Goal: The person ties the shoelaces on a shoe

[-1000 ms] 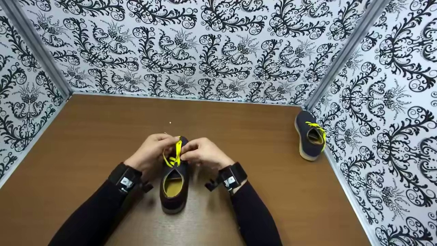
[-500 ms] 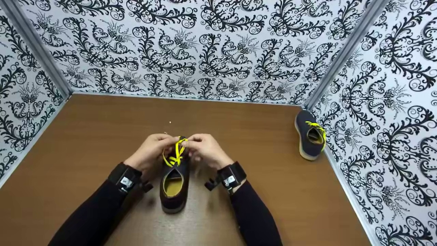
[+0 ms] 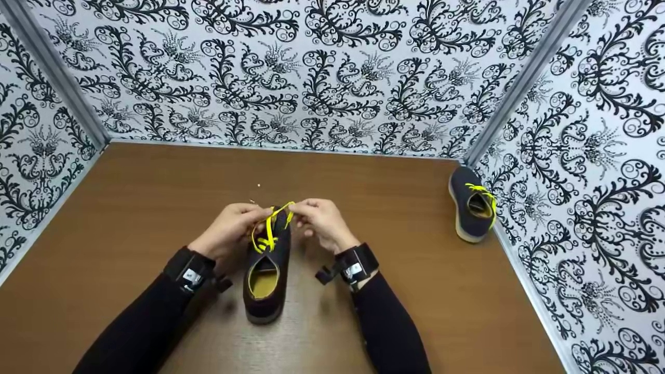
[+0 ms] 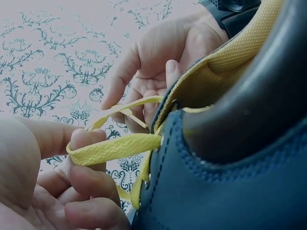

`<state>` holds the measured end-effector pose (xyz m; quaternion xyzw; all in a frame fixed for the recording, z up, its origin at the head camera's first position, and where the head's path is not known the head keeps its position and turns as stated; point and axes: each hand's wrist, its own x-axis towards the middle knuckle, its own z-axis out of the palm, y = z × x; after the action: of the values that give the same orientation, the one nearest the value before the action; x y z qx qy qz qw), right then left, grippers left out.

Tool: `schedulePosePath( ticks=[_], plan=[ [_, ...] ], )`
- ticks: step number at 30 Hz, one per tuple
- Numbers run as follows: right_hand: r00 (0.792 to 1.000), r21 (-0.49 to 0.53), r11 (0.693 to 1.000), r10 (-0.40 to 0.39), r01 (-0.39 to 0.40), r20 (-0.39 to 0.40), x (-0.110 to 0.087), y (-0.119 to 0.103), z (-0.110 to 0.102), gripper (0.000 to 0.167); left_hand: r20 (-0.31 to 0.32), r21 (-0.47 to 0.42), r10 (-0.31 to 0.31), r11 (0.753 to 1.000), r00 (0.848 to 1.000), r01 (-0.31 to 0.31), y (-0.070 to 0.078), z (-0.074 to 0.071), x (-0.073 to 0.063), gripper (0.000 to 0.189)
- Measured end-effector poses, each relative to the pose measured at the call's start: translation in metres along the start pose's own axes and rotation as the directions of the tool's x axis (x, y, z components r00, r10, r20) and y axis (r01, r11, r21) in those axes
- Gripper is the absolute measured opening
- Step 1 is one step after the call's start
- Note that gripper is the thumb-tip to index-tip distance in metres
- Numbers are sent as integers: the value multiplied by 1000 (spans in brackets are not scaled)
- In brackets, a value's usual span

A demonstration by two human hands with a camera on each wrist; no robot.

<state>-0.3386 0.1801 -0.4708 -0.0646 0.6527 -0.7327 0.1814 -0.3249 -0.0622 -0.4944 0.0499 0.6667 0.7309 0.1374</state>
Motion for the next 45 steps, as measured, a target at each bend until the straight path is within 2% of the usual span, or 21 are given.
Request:
schedulePosePath(
  ticks=[5,9,15,19,22,24,29,34,40,45],
  plan=[
    [996,-32,999,19,-17,86,-6,-5,6,16,-14,23,1,1000,1000,0,0,2,0,29],
    [989,-36,999,-2,8,145,-9,-7,11,30,-13,28,10,1000,1000,-10,-1,3,1,30],
    [991,10,999,-41,40,128,-11,-7,16,39,-11,7,10,1000,1000,-10,-2,3,1,30],
    [995,64,997,-39,33,93,-9,-6,19,25,-8,-8,12,1000,1000,-12,-2,2,1,30],
    [995,92,996,-25,16,97,-7,-4,23,12,-17,-8,12,1000,1000,-12,-3,0,-1,33],
    [995,85,996,-28,19,98,-6,-3,26,8,-21,-3,15,1000,1000,-15,-3,-1,-2,36],
    [993,-23,994,-106,108,59,-6,0,27,9,-6,18,40,999,999,-40,-3,0,0,37],
    [983,-135,974,-179,184,47,-7,3,27,15,-9,20,32,999,999,-32,-3,1,0,34],
    [959,-313,907,-276,281,61,-11,4,30,21,-17,40,44,998,999,-44,-2,3,0,30],
    [945,-392,863,-323,319,57,-12,5,32,13,-20,38,50,998,999,-49,0,4,-1,25]
  ],
)
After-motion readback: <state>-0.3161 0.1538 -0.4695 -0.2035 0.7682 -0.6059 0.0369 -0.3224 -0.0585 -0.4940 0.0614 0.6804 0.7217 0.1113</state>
